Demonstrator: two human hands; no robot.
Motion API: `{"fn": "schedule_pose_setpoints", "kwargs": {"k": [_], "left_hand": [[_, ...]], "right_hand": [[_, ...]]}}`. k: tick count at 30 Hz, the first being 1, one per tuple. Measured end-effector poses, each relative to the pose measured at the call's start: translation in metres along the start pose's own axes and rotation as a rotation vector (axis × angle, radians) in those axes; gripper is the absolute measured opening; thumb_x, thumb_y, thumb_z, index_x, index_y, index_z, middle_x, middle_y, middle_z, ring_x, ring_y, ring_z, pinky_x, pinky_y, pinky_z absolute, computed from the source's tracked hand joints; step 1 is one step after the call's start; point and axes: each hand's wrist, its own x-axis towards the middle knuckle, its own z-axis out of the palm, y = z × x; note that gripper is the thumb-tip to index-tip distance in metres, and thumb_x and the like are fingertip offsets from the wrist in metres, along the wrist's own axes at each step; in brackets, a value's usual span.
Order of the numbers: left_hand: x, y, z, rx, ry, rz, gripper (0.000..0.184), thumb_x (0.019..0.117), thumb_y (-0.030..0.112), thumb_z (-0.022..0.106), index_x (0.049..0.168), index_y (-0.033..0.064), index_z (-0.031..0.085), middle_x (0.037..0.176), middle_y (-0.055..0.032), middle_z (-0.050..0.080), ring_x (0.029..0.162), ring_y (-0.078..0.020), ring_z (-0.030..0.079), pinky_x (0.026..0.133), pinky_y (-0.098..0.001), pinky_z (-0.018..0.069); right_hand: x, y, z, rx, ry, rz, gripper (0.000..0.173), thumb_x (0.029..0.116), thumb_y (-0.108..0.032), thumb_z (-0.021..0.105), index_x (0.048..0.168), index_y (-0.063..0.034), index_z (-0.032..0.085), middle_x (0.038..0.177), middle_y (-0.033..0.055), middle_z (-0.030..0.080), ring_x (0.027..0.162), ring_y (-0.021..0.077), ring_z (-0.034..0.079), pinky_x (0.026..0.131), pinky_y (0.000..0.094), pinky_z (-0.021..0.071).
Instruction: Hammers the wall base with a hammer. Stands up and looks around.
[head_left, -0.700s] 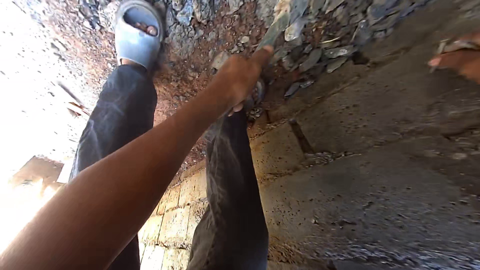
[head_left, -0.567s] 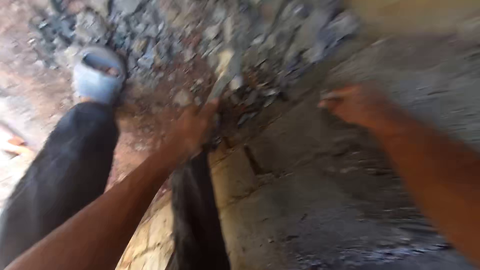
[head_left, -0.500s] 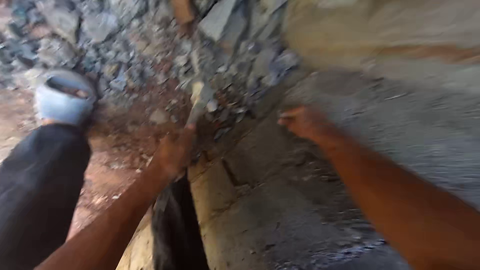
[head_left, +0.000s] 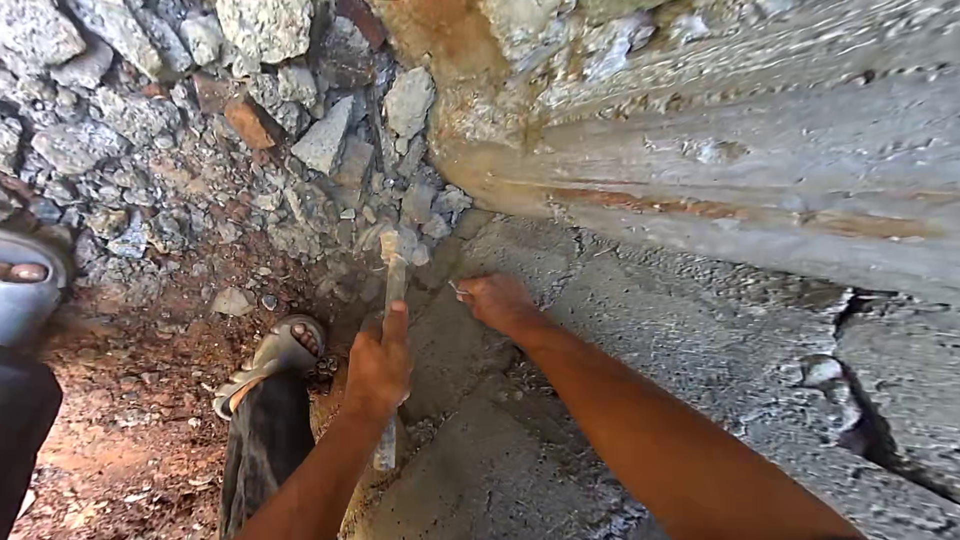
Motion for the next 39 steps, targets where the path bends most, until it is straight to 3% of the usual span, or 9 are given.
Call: {"fn": "schedule_pose_setpoints", "kwargs": {"k": [5, 9, 16, 20, 22, 28, 33, 36, 39], "left_hand": [[0.02, -0.017, 0.034, 0.073, 0.038, -0.002, 0.07, 0.1049, 0.067, 0.024, 0.102, 0.0069, 0.059, 0.065, -0.009, 0.048, 0.048, -0.0233, 0.048, 0.047, -0.0424, 0.0466], [0.025, -0.004, 0.033, 0.14, -0.124, -0.163, 0.065, 0.1055, 0.065, 0.028, 0.096, 0.0069, 0.056, 0.061, -0.0051, 0.042, 0.045, -0.019, 0.042, 0.045, -0.0343, 0.042], [0.006, 0.021, 0.026, -0.249, 0.274, 0.291, 0.059, 0.1097, 0.056, 0.028, 0.09, 0.0084, 0.057, 0.055, -0.0003, 0.044, 0.04, -0.0152, 0.044, 0.039, -0.0342, 0.0443], [0.017, -0.011, 0.041, 0.184, -0.086, -0.098, 0.069, 0.1073, 0.062, 0.026, 0.106, 0.0029, 0.06, 0.069, -0.0105, 0.051, 0.053, -0.0236, 0.052, 0.053, -0.0413, 0.0498], [0.019, -0.001, 0.028, 0.113, -0.127, -0.157, 0.064, 0.1069, 0.062, 0.029, 0.098, 0.0056, 0.057, 0.064, -0.0055, 0.045, 0.046, -0.0186, 0.043, 0.045, -0.0343, 0.043], [0.011, 0.023, 0.024, -0.413, 0.264, 0.338, 0.059, 0.1102, 0.055, 0.024, 0.079, 0.0124, 0.049, 0.05, 0.0011, 0.041, 0.036, -0.0137, 0.04, 0.035, -0.0319, 0.0414], [0.015, -0.019, 0.044, -0.005, -0.101, -0.249, 0.064, 0.1059, 0.064, 0.031, 0.098, 0.0057, 0.056, 0.061, -0.0049, 0.045, 0.043, -0.0174, 0.043, 0.042, -0.0327, 0.0426], [-0.001, 0.005, 0.017, 0.066, -0.031, 0.006, 0.062, 0.1081, 0.059, 0.032, 0.099, 0.0052, 0.061, 0.063, -0.0044, 0.049, 0.047, -0.0174, 0.047, 0.047, -0.0355, 0.0464], [0.003, 0.037, 0.013, -0.173, 0.291, 0.396, 0.057, 0.1102, 0.052, 0.029, 0.086, 0.0085, 0.057, 0.054, 0.0003, 0.045, 0.041, -0.0153, 0.044, 0.039, -0.0346, 0.0433]], "right_hand": [[-0.001, 0.0, 0.001, 0.005, -0.005, -0.025, 0.028, 0.1076, -0.03, 0.053, 0.122, -0.0158, 0.072, 0.117, 0.0158, 0.072, 0.11, 0.04, 0.069, 0.088, 0.0636, 0.0542], [-0.003, 0.003, 0.0, 0.008, 0.033, -0.08, 0.026, 0.1064, -0.027, 0.055, 0.118, -0.0116, 0.073, 0.114, 0.0165, 0.073, 0.107, 0.0395, 0.07, 0.087, 0.0628, 0.0546], [-0.002, 0.004, 0.002, -0.008, 0.028, -0.076, 0.027, 0.1068, -0.027, 0.054, 0.122, -0.0133, 0.072, 0.121, 0.0144, 0.071, 0.111, 0.0383, 0.068, 0.089, 0.0618, 0.0545], [-0.006, 0.004, 0.003, -0.007, 0.049, -0.113, 0.024, 0.1052, -0.024, 0.058, 0.115, -0.0091, 0.073, 0.116, 0.0172, 0.072, 0.106, 0.0409, 0.07, 0.085, 0.0637, 0.0552], [-0.003, 0.003, -0.001, -0.012, 0.034, -0.097, 0.024, 0.1054, -0.024, 0.057, 0.116, -0.0095, 0.073, 0.116, 0.0175, 0.072, 0.106, 0.0413, 0.07, 0.085, 0.0641, 0.055], [-0.003, 0.002, 0.001, -0.026, -0.014, -0.064, 0.025, 0.1059, -0.025, 0.056, 0.118, -0.0112, 0.072, 0.117, 0.0157, 0.071, 0.108, 0.0397, 0.069, 0.087, 0.063, 0.0545], [-0.007, 0.004, 0.001, -0.029, 0.039, -0.129, 0.023, 0.1055, -0.024, 0.057, 0.114, -0.0089, 0.072, 0.113, 0.0176, 0.072, 0.104, 0.0407, 0.07, 0.084, 0.0631, 0.0554], [-0.006, 0.001, 0.001, -0.027, -0.004, -0.073, 0.027, 0.1065, -0.026, 0.055, 0.122, -0.0119, 0.072, 0.122, 0.0157, 0.071, 0.11, 0.0404, 0.069, 0.088, 0.0637, 0.0543], [-0.004, 0.001, 0.001, -0.04, -0.009, -0.068, 0.027, 0.1062, -0.027, 0.055, 0.123, -0.0141, 0.072, 0.122, 0.0129, 0.071, 0.11, 0.0388, 0.069, 0.087, 0.0629, 0.0547]]}}
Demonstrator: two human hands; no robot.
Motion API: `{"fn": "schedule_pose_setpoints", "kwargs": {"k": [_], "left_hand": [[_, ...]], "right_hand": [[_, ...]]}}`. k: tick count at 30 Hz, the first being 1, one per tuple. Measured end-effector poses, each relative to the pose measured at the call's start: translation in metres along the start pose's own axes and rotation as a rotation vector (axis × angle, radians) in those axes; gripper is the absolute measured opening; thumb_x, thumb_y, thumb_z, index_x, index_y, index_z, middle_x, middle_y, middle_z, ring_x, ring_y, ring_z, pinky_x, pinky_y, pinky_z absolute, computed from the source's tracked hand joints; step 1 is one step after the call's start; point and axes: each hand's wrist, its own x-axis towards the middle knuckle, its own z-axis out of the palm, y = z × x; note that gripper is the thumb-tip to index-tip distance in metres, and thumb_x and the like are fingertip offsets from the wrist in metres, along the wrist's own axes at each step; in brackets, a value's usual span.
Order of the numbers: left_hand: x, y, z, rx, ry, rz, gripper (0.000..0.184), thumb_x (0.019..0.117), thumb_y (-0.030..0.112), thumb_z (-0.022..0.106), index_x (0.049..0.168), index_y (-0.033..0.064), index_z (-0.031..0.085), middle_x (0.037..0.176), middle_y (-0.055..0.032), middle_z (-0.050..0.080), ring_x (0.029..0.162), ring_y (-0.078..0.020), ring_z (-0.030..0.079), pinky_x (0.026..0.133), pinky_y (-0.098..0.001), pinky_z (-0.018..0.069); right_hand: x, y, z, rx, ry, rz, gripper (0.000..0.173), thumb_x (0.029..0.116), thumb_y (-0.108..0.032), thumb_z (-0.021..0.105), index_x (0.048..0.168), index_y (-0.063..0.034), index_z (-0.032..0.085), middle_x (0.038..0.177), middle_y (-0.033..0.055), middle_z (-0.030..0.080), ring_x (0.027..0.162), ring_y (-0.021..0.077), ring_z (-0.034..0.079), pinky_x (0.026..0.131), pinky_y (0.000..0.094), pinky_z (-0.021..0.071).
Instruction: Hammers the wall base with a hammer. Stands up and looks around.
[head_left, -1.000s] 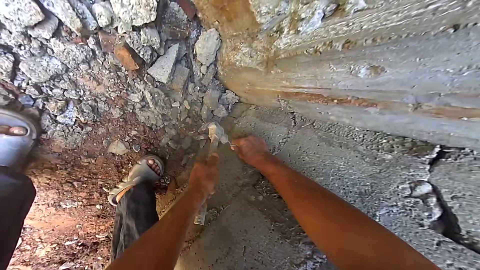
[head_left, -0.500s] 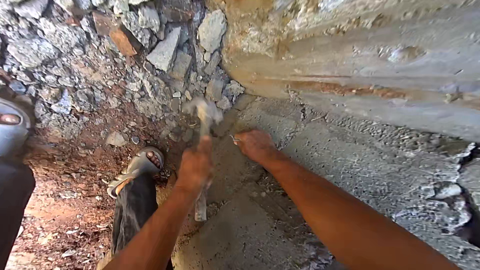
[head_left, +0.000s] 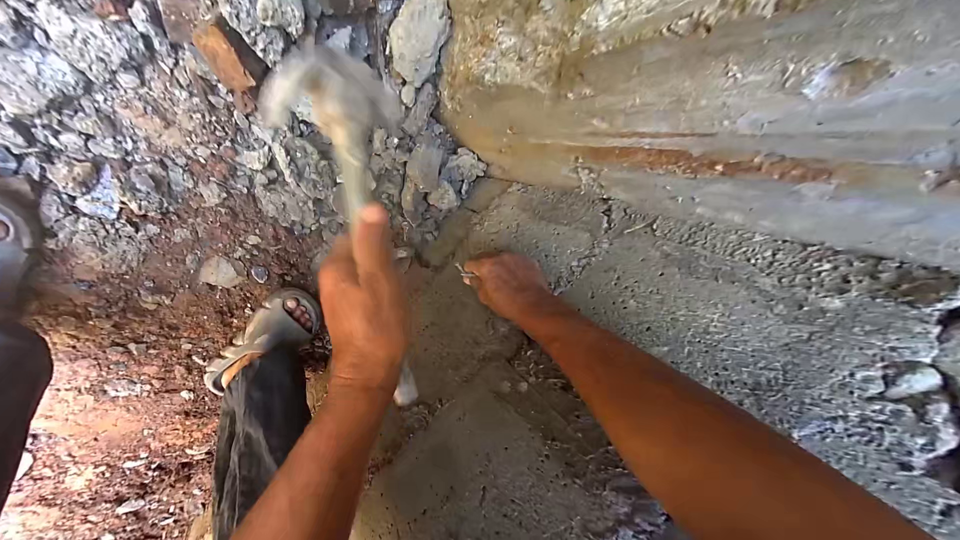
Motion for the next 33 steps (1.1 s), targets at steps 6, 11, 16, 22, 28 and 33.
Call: {"fn": "schedule_pose_setpoints", "kwargs": {"k": [6, 11, 16, 22, 28, 33], "left_hand": [[-0.018, -0.051, 0.016, 0.357, -0.447, -0.596, 0.062, 0.1077, 0.06, 0.033, 0.103, 0.0037, 0.059, 0.065, -0.0077, 0.051, 0.047, -0.019, 0.05, 0.047, -0.0349, 0.0478], [-0.012, 0.004, -0.017, -0.08, -0.295, -0.408, 0.059, 0.1096, 0.057, 0.027, 0.092, 0.0079, 0.054, 0.056, 0.0006, 0.044, 0.04, -0.0106, 0.041, 0.038, -0.0264, 0.0414], [0.0, -0.011, 0.014, -0.138, 0.04, -0.041, 0.062, 0.1099, 0.056, 0.02, 0.079, 0.01, 0.049, 0.051, -0.0013, 0.042, 0.038, -0.0166, 0.043, 0.036, -0.0358, 0.0431], [-0.006, -0.02, -0.005, 0.187, -0.438, -0.598, 0.06, 0.1076, 0.06, 0.032, 0.096, 0.0059, 0.056, 0.059, -0.0023, 0.043, 0.042, -0.0144, 0.041, 0.041, -0.0292, 0.0402], [0.012, 0.006, 0.008, -0.243, 0.087, 0.007, 0.062, 0.1103, 0.056, 0.02, 0.075, 0.0122, 0.046, 0.047, 0.0011, 0.041, 0.034, -0.0138, 0.041, 0.033, -0.0328, 0.0421], [-0.016, -0.045, 0.016, 0.08, -0.366, -0.719, 0.061, 0.1071, 0.062, 0.031, 0.091, 0.0073, 0.053, 0.058, -0.0019, 0.04, 0.04, -0.0145, 0.038, 0.039, -0.0299, 0.0395]], "right_hand": [[-0.001, 0.001, 0.001, 0.002, 0.05, -0.05, 0.023, 0.1042, -0.024, 0.058, 0.113, -0.008, 0.073, 0.115, 0.0176, 0.071, 0.105, 0.0416, 0.069, 0.084, 0.0638, 0.0554], [0.004, 0.007, -0.009, 0.129, -0.081, 0.01, 0.036, 0.1061, -0.021, 0.053, 0.141, -0.0204, 0.064, 0.128, 0.0171, 0.069, 0.119, 0.0415, 0.065, 0.096, 0.0659, 0.0499], [0.013, 0.016, -0.017, 0.266, -0.139, -0.004, 0.054, 0.1064, -0.017, 0.051, 0.159, -0.0133, 0.039, 0.127, 0.0219, 0.067, 0.117, 0.0425, 0.065, 0.1, 0.0637, 0.0485], [0.013, 0.014, -0.02, 0.225, -0.153, -0.003, 0.049, 0.1056, -0.017, 0.053, 0.154, -0.0086, 0.046, 0.127, 0.0239, 0.066, 0.117, 0.0439, 0.064, 0.099, 0.065, 0.0487], [0.012, 0.011, -0.021, 0.225, -0.172, 0.03, 0.051, 0.1048, -0.016, 0.051, 0.156, -0.0122, 0.045, 0.131, 0.0208, 0.066, 0.122, 0.0413, 0.062, 0.102, 0.0634, 0.0476], [0.011, 0.013, -0.025, 0.241, -0.166, -0.041, 0.044, 0.1059, -0.015, 0.054, 0.148, -0.0036, 0.051, 0.126, 0.0248, 0.067, 0.117, 0.0435, 0.065, 0.1, 0.0633, 0.0491]]}}
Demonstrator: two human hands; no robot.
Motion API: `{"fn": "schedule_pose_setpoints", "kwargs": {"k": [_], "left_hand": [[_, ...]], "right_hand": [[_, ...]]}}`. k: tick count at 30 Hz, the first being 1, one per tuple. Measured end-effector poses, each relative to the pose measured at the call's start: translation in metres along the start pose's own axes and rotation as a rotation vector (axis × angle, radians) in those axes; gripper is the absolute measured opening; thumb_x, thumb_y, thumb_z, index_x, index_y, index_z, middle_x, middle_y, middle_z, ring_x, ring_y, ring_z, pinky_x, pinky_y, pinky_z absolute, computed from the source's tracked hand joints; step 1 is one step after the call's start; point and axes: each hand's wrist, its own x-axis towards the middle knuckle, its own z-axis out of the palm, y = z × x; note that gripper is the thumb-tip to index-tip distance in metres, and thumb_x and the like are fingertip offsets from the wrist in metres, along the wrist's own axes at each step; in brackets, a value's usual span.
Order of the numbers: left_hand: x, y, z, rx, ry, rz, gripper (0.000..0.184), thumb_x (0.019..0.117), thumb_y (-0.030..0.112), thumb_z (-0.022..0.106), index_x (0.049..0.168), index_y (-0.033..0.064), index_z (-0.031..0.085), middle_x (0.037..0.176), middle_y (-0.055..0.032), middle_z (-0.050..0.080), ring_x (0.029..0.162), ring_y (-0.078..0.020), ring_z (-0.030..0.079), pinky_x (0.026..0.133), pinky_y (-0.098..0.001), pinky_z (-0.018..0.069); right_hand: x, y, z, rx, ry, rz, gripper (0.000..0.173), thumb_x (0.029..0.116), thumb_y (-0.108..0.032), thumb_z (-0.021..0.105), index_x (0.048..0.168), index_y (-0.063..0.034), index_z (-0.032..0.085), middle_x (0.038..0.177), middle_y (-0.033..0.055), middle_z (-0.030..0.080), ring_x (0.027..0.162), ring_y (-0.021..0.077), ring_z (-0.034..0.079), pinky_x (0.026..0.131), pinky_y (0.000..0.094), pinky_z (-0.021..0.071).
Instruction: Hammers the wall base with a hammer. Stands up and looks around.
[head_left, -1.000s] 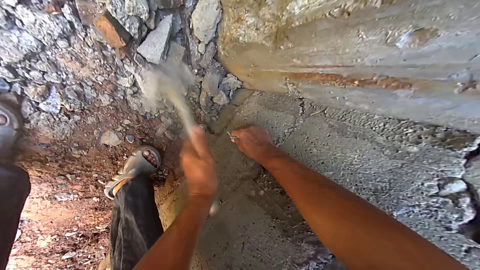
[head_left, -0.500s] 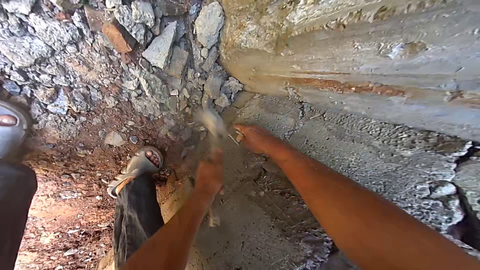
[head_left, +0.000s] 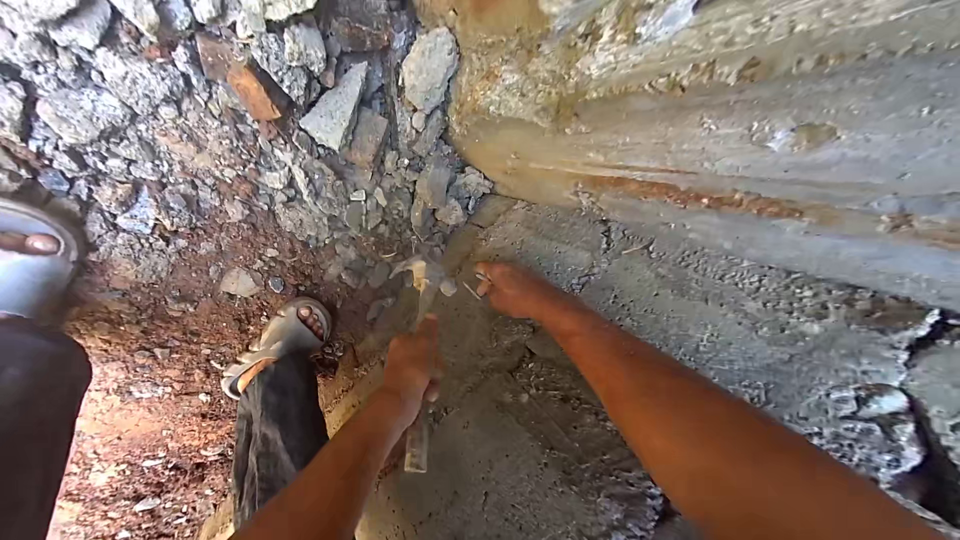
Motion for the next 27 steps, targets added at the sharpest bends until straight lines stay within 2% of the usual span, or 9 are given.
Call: {"fn": "schedule_pose_setpoints", "kwargs": {"k": [2, 7, 9, 12, 14, 19, 21, 25, 27], "left_hand": [[-0.019, 0.016, -0.017, -0.074, -0.01, 0.072, 0.059, 0.1082, 0.059, 0.032, 0.09, 0.007, 0.054, 0.057, -0.0013, 0.043, 0.039, -0.0126, 0.039, 0.037, -0.0274, 0.0387], [-0.022, 0.063, -0.024, -0.437, 0.323, 0.762, 0.061, 0.1109, 0.055, 0.02, 0.075, 0.0141, 0.047, 0.047, 0.0033, 0.042, 0.035, -0.0117, 0.042, 0.035, -0.0304, 0.0432], [-0.004, 0.024, 0.001, -0.263, 0.337, 0.614, 0.065, 0.1096, 0.058, 0.02, 0.075, 0.0103, 0.047, 0.049, 0.0004, 0.04, 0.036, -0.0135, 0.042, 0.036, -0.0323, 0.0427], [0.004, 0.0, -0.004, 0.09, 0.006, -0.001, 0.064, 0.1059, 0.065, 0.03, 0.093, 0.007, 0.054, 0.057, -0.0017, 0.04, 0.04, -0.0143, 0.039, 0.039, -0.03, 0.0399], [-0.01, 0.014, -0.025, 0.044, -0.058, -0.063, 0.06, 0.1066, 0.062, 0.033, 0.096, 0.0072, 0.054, 0.056, -0.0005, 0.04, 0.038, -0.0128, 0.036, 0.037, -0.028, 0.0376], [-0.03, 0.074, -0.041, -0.502, 0.216, 0.626, 0.061, 0.1096, 0.058, 0.019, 0.077, 0.0157, 0.047, 0.048, 0.005, 0.04, 0.035, -0.0094, 0.04, 0.036, -0.0278, 0.0423], [-0.011, 0.057, -0.022, -0.465, 0.355, 0.749, 0.063, 0.1092, 0.059, 0.016, 0.073, 0.0157, 0.045, 0.046, 0.0038, 0.041, 0.034, -0.0113, 0.042, 0.034, -0.0306, 0.0428], [0.004, -0.005, -0.005, 0.024, 0.019, -0.011, 0.064, 0.1062, 0.064, 0.029, 0.093, 0.0064, 0.053, 0.057, -0.0022, 0.04, 0.039, -0.0137, 0.037, 0.038, -0.0289, 0.039], [-0.008, 0.005, -0.024, 0.122, -0.044, -0.093, 0.061, 0.1066, 0.063, 0.03, 0.099, 0.007, 0.054, 0.058, -0.0016, 0.042, 0.039, -0.0134, 0.037, 0.038, -0.0278, 0.038]], "right_hand": [[-0.002, 0.0, 0.002, 0.009, -0.012, 0.064, 0.049, 0.1059, -0.017, 0.052, 0.154, -0.0088, 0.047, 0.129, 0.0233, 0.066, 0.119, 0.0429, 0.064, 0.101, 0.0639, 0.0483], [0.003, -0.001, 0.003, 0.012, -0.011, 0.082, 0.052, 0.1054, -0.017, 0.05, 0.157, -0.013, 0.044, 0.131, 0.0208, 0.066, 0.122, 0.0416, 0.062, 0.101, 0.0642, 0.048], [0.002, 0.002, 0.006, 0.018, -0.005, 0.062, 0.05, 0.1045, -0.014, 0.051, 0.154, -0.011, 0.047, 0.129, 0.0216, 0.066, 0.12, 0.0423, 0.063, 0.101, 0.0639, 0.0481], [0.002, 0.003, 0.005, 0.02, 0.022, 0.006, 0.041, 0.1035, -0.012, 0.054, 0.144, -0.0068, 0.056, 0.122, 0.0244, 0.068, 0.114, 0.0442, 0.065, 0.097, 0.0654, 0.0495], [0.002, 0.004, 0.008, 0.03, 0.023, 0.017, 0.046, 0.104, -0.014, 0.054, 0.15, -0.008, 0.052, 0.127, 0.0244, 0.066, 0.118, 0.0438, 0.064, 0.1, 0.0648, 0.0481], [0.002, 0.0, 0.005, 0.009, 0.006, 0.085, 0.051, 0.1041, -0.017, 0.051, 0.155, -0.0126, 0.047, 0.129, 0.0231, 0.066, 0.121, 0.0433, 0.062, 0.1, 0.0647, 0.0483], [0.003, 0.0, 0.004, 0.016, -0.009, 0.089, 0.052, 0.1038, -0.015, 0.051, 0.155, -0.0125, 0.046, 0.13, 0.023, 0.065, 0.121, 0.0434, 0.062, 0.1, 0.0645, 0.048], [0.001, -0.002, 0.002, 0.048, 0.004, 0.044, 0.043, 0.105, -0.014, 0.053, 0.147, -0.0066, 0.053, 0.123, 0.0259, 0.066, 0.115, 0.0457, 0.064, 0.098, 0.0658, 0.0488], [0.002, 0.001, 0.003, 0.046, 0.016, 0.054, 0.046, 0.1048, -0.015, 0.053, 0.15, -0.0095, 0.052, 0.127, 0.0241, 0.066, 0.119, 0.044, 0.063, 0.101, 0.0649, 0.0481]]}}
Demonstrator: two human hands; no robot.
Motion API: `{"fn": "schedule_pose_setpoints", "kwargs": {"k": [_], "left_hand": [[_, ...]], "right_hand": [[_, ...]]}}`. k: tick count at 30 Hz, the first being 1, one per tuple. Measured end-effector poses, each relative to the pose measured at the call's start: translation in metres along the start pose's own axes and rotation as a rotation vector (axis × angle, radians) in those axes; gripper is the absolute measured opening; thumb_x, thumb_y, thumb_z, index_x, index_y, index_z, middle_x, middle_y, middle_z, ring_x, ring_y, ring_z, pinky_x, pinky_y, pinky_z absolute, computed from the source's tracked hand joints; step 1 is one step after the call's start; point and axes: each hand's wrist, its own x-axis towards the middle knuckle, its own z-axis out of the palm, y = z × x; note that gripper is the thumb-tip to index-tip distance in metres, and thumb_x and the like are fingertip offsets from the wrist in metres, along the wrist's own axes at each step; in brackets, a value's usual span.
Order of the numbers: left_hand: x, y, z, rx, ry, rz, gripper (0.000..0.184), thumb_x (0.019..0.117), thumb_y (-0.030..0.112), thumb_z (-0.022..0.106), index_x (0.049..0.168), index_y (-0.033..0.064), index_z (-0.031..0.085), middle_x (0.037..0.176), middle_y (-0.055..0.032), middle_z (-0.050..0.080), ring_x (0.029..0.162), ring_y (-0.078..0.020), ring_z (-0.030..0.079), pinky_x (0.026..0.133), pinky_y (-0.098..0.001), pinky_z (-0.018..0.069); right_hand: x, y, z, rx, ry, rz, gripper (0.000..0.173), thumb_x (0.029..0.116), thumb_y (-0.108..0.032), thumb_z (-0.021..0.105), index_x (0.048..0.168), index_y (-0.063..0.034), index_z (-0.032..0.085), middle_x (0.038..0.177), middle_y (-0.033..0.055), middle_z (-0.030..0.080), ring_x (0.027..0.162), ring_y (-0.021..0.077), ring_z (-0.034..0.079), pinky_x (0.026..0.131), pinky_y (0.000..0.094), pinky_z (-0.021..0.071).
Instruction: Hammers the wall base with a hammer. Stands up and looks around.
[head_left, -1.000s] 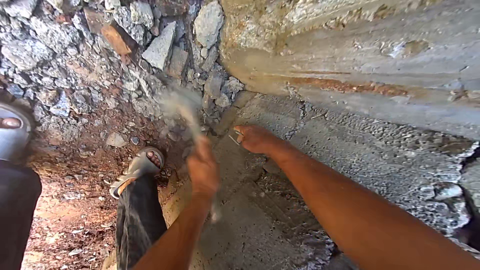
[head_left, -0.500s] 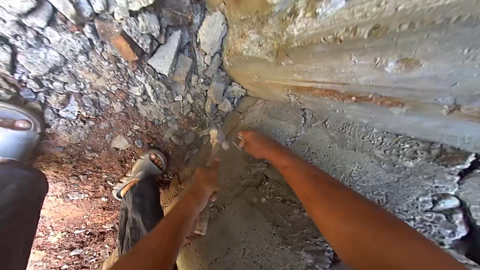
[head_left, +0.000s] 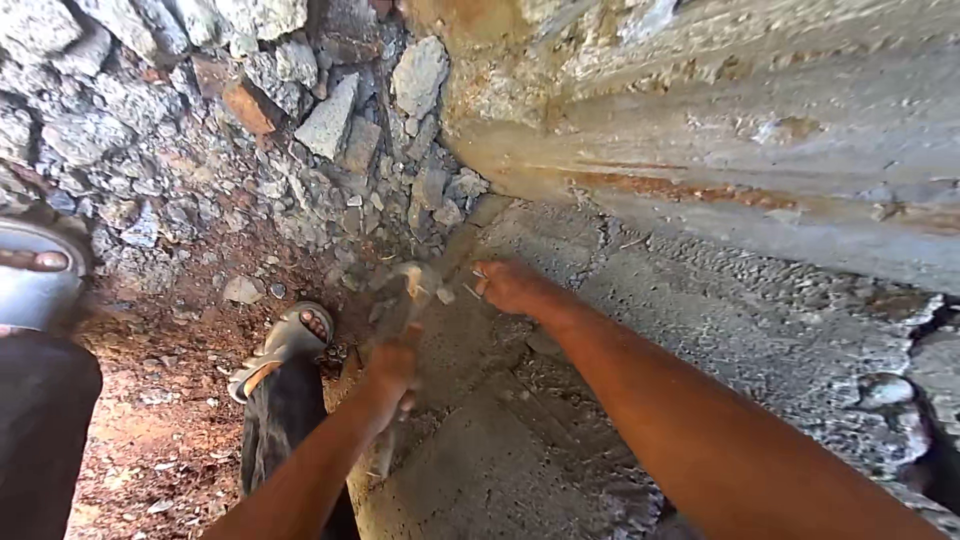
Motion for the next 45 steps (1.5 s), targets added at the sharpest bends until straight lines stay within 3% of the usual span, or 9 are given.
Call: {"fn": "schedule_pose_setpoints", "kwargs": {"k": [7, 10, 13, 20, 26, 33, 38, 43, 45], "left_hand": [[-0.01, 0.053, -0.011, -0.425, 0.514, 0.888, 0.061, 0.1106, 0.055, 0.019, 0.076, 0.0124, 0.046, 0.047, 0.0012, 0.041, 0.035, -0.0146, 0.043, 0.035, -0.0349, 0.0439], [0.009, -0.012, 0.026, -0.13, 0.269, 0.39, 0.064, 0.1083, 0.06, 0.027, 0.092, 0.0051, 0.055, 0.059, -0.0036, 0.046, 0.044, -0.0155, 0.045, 0.043, -0.0339, 0.0457], [0.008, -0.012, 0.006, -0.022, 0.076, 0.008, 0.06, 0.1069, 0.061, 0.033, 0.096, 0.0069, 0.054, 0.057, -0.0018, 0.042, 0.039, -0.0141, 0.039, 0.038, -0.0295, 0.0394], [-0.012, 0.056, -0.007, -0.363, 0.53, 0.823, 0.059, 0.111, 0.054, 0.022, 0.077, 0.0127, 0.047, 0.048, 0.0018, 0.043, 0.035, -0.0134, 0.044, 0.035, -0.0338, 0.0449], [0.007, 0.007, -0.001, 0.235, 0.129, 0.065, 0.062, 0.1063, 0.063, 0.034, 0.102, 0.0059, 0.058, 0.062, -0.0045, 0.045, 0.044, -0.0175, 0.045, 0.043, -0.0333, 0.0443], [0.0, 0.043, 0.012, -0.319, 0.449, 0.772, 0.059, 0.11, 0.057, 0.024, 0.079, 0.0119, 0.048, 0.049, 0.001, 0.041, 0.035, -0.014, 0.042, 0.034, -0.0329, 0.0429], [0.012, -0.004, 0.016, 0.154, 0.109, 0.109, 0.064, 0.1056, 0.064, 0.034, 0.101, 0.0054, 0.059, 0.062, -0.0042, 0.046, 0.044, -0.0168, 0.046, 0.043, -0.0319, 0.0453], [0.016, -0.003, 0.036, -0.035, 0.275, 0.368, 0.068, 0.1038, 0.069, 0.028, 0.096, 0.0079, 0.057, 0.059, -0.0064, 0.045, 0.043, -0.0209, 0.045, 0.042, -0.0393, 0.0441], [0.022, -0.007, 0.032, 0.147, 0.17, 0.244, 0.07, 0.1048, 0.067, 0.028, 0.107, 0.0041, 0.059, 0.066, -0.0094, 0.05, 0.048, -0.0228, 0.05, 0.047, -0.0407, 0.0488]], "right_hand": [[0.002, 0.0, 0.003, -0.021, -0.014, 0.027, 0.05, 0.1039, -0.016, 0.051, 0.154, -0.0135, 0.048, 0.131, 0.0204, 0.066, 0.123, 0.0414, 0.062, 0.101, 0.064, 0.0477], [0.002, 0.001, 0.005, -0.016, -0.001, 0.013, 0.048, 0.1034, -0.015, 0.053, 0.151, -0.011, 0.051, 0.129, 0.0224, 0.066, 0.122, 0.043, 0.062, 0.101, 0.0648, 0.0479], [0.001, 0.0, 0.0, -0.018, -0.001, -0.005, 0.047, 0.1039, -0.015, 0.053, 0.15, -0.0093, 0.052, 0.127, 0.0235, 0.067, 0.119, 0.0434, 0.063, 0.1, 0.0646, 0.0484], [0.001, -0.003, -0.001, 0.026, -0.033, 0.037, 0.052, 0.1042, -0.015, 0.051, 0.156, -0.0118, 0.045, 0.132, 0.0206, 0.066, 0.125, 0.0415, 0.06, 0.103, 0.0639, 0.0462], [-0.001, -0.004, -0.005, 0.016, -0.024, 0.008, 0.046, 0.1045, -0.015, 0.053, 0.149, -0.0059, 0.051, 0.129, 0.0254, 0.065, 0.121, 0.0449, 0.062, 0.101, 0.0661, 0.047], [0.005, -0.001, 0.0, 0.029, -0.051, 0.023, 0.051, 0.1044, -0.015, 0.051, 0.155, -0.0084, 0.045, 0.133, 0.0226, 0.064, 0.127, 0.0424, 0.059, 0.104, 0.0639, 0.0448], [0.002, -0.004, -0.005, 0.05, -0.029, 0.026, 0.041, 0.1039, -0.014, 0.054, 0.143, -0.0025, 0.056, 0.126, 0.0254, 0.065, 0.12, 0.0443, 0.062, 0.1, 0.0662, 0.0471], [0.004, -0.002, -0.001, 0.075, -0.039, 0.027, 0.048, 0.1039, -0.013, 0.053, 0.151, -0.0048, 0.049, 0.137, 0.0236, 0.062, 0.129, 0.0432, 0.057, 0.107, 0.0644, 0.0433], [0.0, -0.001, 0.0, 0.107, -0.032, 0.047, 0.047, 0.1027, -0.011, 0.055, 0.148, -0.0029, 0.051, 0.133, 0.0259, 0.062, 0.123, 0.0433, 0.061, 0.103, 0.0641, 0.0459]]}}
